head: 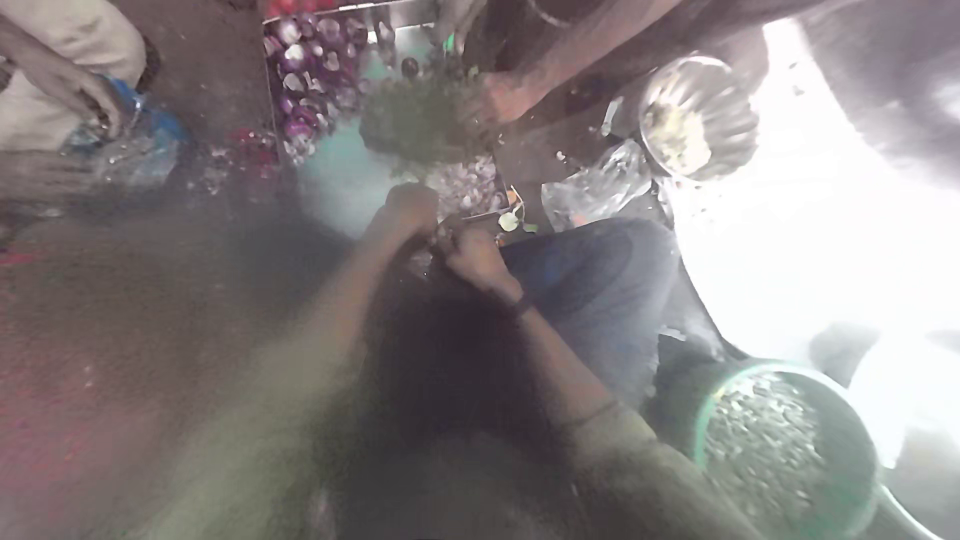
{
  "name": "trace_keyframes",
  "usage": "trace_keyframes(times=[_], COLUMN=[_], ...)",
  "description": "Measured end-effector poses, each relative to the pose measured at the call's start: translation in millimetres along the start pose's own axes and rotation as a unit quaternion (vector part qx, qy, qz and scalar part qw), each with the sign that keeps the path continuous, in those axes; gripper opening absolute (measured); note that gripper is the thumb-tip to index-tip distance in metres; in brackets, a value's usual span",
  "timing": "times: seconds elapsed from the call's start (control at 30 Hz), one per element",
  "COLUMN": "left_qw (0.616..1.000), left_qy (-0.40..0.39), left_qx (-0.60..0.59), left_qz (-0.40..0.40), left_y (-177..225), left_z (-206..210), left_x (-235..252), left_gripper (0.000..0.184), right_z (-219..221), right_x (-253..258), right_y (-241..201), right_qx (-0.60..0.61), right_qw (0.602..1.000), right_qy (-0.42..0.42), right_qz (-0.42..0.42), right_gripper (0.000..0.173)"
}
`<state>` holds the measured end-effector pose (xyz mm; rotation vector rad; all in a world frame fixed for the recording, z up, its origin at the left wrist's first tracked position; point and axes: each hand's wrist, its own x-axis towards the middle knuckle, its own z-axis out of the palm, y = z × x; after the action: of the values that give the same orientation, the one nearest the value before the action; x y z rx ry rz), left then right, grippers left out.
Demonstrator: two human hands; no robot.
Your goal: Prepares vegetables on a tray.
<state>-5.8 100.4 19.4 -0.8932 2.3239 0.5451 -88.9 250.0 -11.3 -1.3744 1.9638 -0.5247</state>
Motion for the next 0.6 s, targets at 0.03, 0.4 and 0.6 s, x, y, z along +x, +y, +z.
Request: trace_keyframes(times=[0.03,0.4,0.6], left_qw=[1.000,1.000,0.999], left_qy=[-0.002,-0.012,-0.027], left_qx=[0.005,0.017,0.025], left_qz=[-0.002,0.001,-0.002], left_y=[0,6,11], left_z=[0,-5,-10], left_x=[2,3,1], left_gripper=[0.024,0.023,0.023], right_z=[-2,0,3], right_x=[2,13,15], right_y=[-2,-5,-1], right_qx=[-0.001,-0.035,-0.021], right_qw=[1.000,0.998,0.999], right_qy=[-0.006,-0.033,-0.026], right_qz=[0.012,0.036,0.016], right_gripper=[0.027,0.030,0.036])
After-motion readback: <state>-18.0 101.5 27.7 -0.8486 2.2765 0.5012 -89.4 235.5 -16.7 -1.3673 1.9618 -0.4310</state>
